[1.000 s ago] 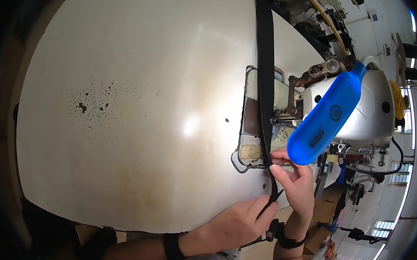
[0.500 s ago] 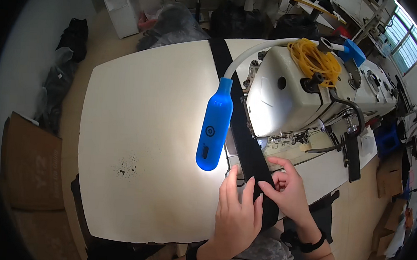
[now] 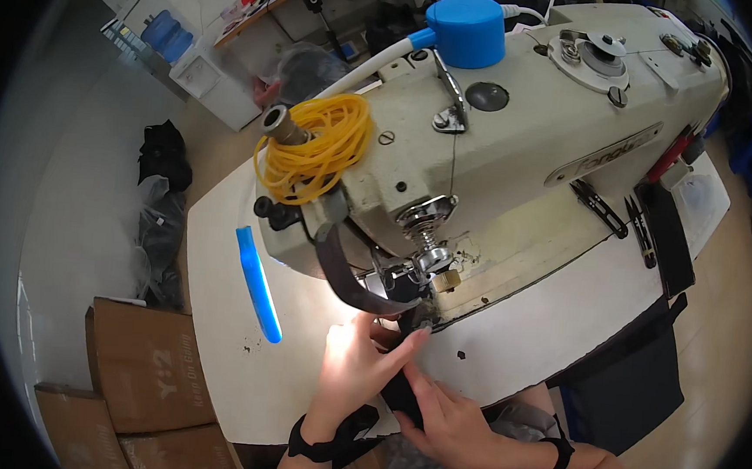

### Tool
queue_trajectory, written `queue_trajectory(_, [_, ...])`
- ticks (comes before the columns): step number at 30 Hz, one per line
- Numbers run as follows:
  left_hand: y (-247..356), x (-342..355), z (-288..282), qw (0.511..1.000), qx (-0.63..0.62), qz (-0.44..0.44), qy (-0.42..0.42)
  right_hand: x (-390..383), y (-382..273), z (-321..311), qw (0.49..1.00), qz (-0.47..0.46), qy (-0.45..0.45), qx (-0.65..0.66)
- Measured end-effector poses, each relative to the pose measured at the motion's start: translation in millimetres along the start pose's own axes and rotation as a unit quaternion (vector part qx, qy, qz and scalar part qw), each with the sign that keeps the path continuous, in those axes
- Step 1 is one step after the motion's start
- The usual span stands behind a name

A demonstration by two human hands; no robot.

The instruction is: The person sews a long black fabric strap using an industrial sewing machine. They guide the strap through the machine, stop to trim excess thread with scissors, and fold the strap ends before continuing to sew.

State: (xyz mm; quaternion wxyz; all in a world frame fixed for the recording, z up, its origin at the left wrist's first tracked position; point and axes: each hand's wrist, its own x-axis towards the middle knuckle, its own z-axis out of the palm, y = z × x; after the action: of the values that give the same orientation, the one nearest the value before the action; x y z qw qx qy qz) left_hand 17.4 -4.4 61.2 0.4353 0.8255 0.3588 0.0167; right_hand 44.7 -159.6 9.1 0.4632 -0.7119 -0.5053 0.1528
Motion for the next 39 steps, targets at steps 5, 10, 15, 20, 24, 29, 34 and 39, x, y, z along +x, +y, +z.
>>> queue_trajectory(5, [-1, -3, 6, 0.997, -0.054, -0.038, 0.028, 3, 3, -6, 0.999, -0.027, -0.030, -0.016])
queue_trajectory(10, [4, -6, 14, 0.999, -0.020, -0.002, 0.050, 0, 8, -11, 0.999, -0.041, -0.035, 0.006])
queue_trajectory(15, [5, 3, 20, 0.957, 0.180, 0.218, 0.066, -12, 13, -22, 0.998, -0.031, -0.048, 0.006])
queue_trajectory(20, [-1, 1, 30, 0.936, 0.229, 0.265, 0.045, -29, 13, -31, 0.998, 0.000, -0.056, 0.025])
queue_trajectory(24, [0, -1, 33, 0.917, 0.285, 0.275, 0.047, -41, 15, -31, 0.997, 0.001, -0.072, 0.040])
queue_trajectory(29, [2, -1, 37, 0.896, 0.350, 0.271, 0.036, -45, 20, -34, 0.997, 0.005, -0.049, 0.059])
queue_trajectory(34, [1, -2, 44, 0.865, 0.407, 0.285, 0.062, -46, 23, -35, 0.996, 0.005, -0.042, 0.078])
queue_trajectory(39, [2, -4, 51, 0.859, 0.426, 0.273, 0.084, -47, 26, -33, 0.995, -0.003, -0.032, 0.090])
